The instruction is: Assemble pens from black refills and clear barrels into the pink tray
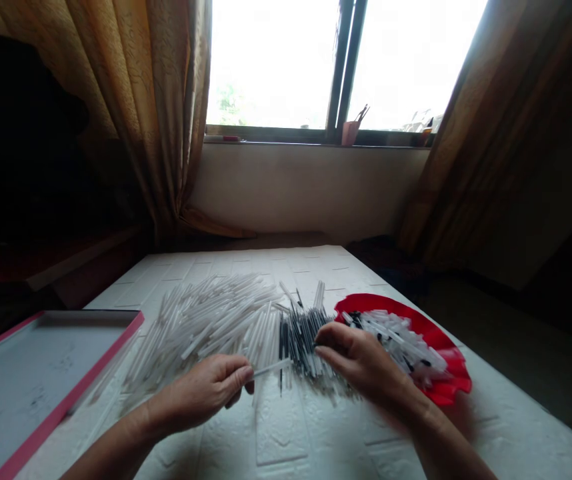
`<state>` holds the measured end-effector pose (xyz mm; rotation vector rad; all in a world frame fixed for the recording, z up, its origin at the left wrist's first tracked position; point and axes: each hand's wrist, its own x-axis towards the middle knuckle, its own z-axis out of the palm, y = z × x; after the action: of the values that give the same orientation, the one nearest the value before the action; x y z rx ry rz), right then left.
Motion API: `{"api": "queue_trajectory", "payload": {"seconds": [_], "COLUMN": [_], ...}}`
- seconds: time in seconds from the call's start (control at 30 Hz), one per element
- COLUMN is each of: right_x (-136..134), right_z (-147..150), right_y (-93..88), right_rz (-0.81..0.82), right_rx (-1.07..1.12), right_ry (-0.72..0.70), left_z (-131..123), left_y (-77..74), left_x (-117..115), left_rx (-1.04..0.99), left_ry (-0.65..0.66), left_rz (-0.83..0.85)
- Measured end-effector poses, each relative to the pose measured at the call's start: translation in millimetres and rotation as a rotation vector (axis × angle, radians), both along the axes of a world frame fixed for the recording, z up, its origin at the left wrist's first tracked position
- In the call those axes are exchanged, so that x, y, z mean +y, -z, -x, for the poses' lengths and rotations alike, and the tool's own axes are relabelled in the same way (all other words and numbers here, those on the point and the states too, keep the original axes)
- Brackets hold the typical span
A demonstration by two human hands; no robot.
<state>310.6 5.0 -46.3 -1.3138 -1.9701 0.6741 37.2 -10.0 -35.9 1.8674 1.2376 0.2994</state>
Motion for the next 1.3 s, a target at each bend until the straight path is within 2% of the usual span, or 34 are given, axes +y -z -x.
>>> {"api": "queue_trajectory", "payload": {"seconds": [0.1,0.17,0.27,0.3,0.37,0.47,0.53,0.6,0.7,0.8,0.87,0.93,1.07,1.17,1.3], "right_x": [9,14,17,16,12,-1,-11,-18,-20,-17,-16,-18,-27,-29,-23], "right_z": [-24,-40,-52,-51,-42,-13,8,22,26,21,22,27,43,45,42], "right_y": [-3.3,-5.1,-6.6,-6.8,-6.9,-7.0,-6.7,-6.0,-4.9,-4.6,-3.3,-0.5,5.9,6.7,6.3], "right_rz": [-0.145,-0.152,-0.128,-0.138,-0.169,-0.141,-0.068,0.002,0.024,0.104,0.172,0.217,0.333,0.311,0.26], "right_rx": [-0.187,-0.307,-0.353,-0.315,-0.179,-0.001,-0.009,-0.102,-0.203,-0.128,-0.077,-0.061,-0.048,-0.023,0.229], "right_ry": [0.332,0.538,0.688,0.678,0.55,0.132,-0.13,-0.267,-0.28,-0.261,-0.294,-0.338,-0.425,-0.466,-0.287], "left_z": [-3,-5,-6,-7,-8,-11,-12,-11,0,13,16,11,-9,-18,-17], "left_y": [1.0,1.5,1.7,1.6,1.1,-0.2,-1.4,-2.9,-4.7,-2.3,2.6,8.4,13.7,14.3,19.9], "left_x": [-1,-4,-7,-8,-9,-11,-12,-11,-5,4,8,7,-4,-11,-11], "left_rx": [-0.018,-0.02,-0.019,-0.019,-0.02,-0.019,-0.017,-0.035,-0.219,-0.507,-0.657,-0.732,-0.732,-0.631,-0.466], "left_ry": [-0.013,-0.011,0.004,0.012,0.025,0.042,0.046,0.038,0.013,-0.049,-0.097,-0.132,-0.155,-0.116,-0.085], "left_rz": [0.009,0.02,0.028,0.026,0.014,-0.012,-0.038,-0.04,0.108,0.293,0.28,0.2,0.065,-0.082,-0.159]}}
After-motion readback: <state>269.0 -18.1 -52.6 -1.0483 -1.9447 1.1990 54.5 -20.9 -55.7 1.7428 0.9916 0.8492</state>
